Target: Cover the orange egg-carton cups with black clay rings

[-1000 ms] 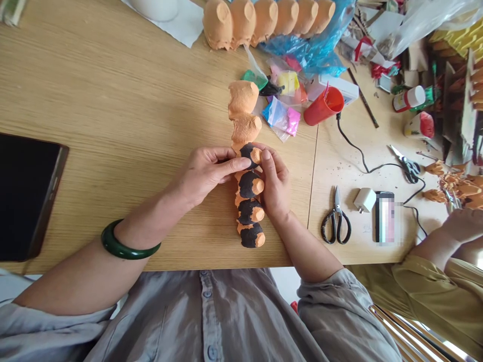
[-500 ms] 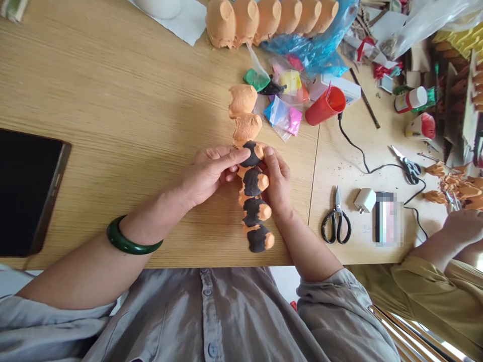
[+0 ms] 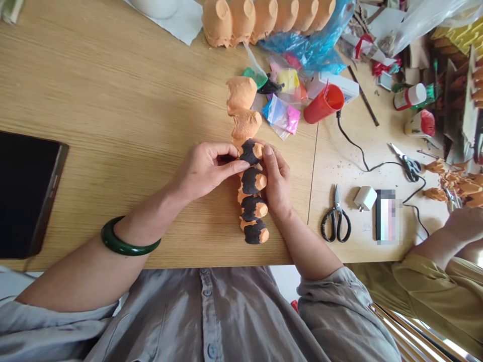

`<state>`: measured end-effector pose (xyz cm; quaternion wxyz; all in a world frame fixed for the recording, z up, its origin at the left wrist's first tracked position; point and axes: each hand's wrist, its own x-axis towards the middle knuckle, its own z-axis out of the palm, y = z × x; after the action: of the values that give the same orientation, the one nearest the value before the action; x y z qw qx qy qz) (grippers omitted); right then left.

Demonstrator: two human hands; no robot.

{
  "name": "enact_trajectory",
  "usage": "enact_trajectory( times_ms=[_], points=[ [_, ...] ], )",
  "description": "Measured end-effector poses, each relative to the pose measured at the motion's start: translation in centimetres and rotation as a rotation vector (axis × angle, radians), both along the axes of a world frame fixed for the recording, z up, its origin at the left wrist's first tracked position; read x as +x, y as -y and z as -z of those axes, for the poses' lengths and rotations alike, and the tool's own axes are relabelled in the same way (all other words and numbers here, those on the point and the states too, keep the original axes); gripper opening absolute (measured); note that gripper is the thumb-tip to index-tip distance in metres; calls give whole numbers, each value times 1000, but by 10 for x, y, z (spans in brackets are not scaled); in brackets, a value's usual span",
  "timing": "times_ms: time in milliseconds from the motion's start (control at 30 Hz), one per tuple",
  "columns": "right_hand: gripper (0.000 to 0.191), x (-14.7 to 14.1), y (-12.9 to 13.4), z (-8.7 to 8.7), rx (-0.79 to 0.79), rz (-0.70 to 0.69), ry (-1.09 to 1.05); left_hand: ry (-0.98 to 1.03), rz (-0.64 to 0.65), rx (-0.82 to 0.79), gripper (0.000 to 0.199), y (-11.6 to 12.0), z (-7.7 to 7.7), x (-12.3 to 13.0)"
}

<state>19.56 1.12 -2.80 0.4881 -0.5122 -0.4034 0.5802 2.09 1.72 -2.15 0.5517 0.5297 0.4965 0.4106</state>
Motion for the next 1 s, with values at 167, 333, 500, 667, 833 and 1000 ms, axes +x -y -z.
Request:
enact_trajectory(
  times_ms=[167, 333, 500, 667, 833, 1000],
  points=[
    [48, 1, -1, 2, 76, -36, 8, 25, -14, 51, 38, 0, -1, -1],
    [47, 5, -4, 4, 196, -85, 3, 230, 6, -30, 32, 0, -10, 0],
    [57, 11, -8, 9, 235, -79, 129, 366, -18, -208, 34, 1, -13, 4],
    [56, 13, -8, 15, 321, -65, 240, 397, 29, -357, 30, -1, -10, 5],
    [50, 13, -8, 19, 336, -92, 249, 353, -116, -407, 16, -4, -9, 5],
    [54, 15, -11, 26, 272, -118, 292, 128, -83, -326, 7, -7, -4, -5]
  ],
)
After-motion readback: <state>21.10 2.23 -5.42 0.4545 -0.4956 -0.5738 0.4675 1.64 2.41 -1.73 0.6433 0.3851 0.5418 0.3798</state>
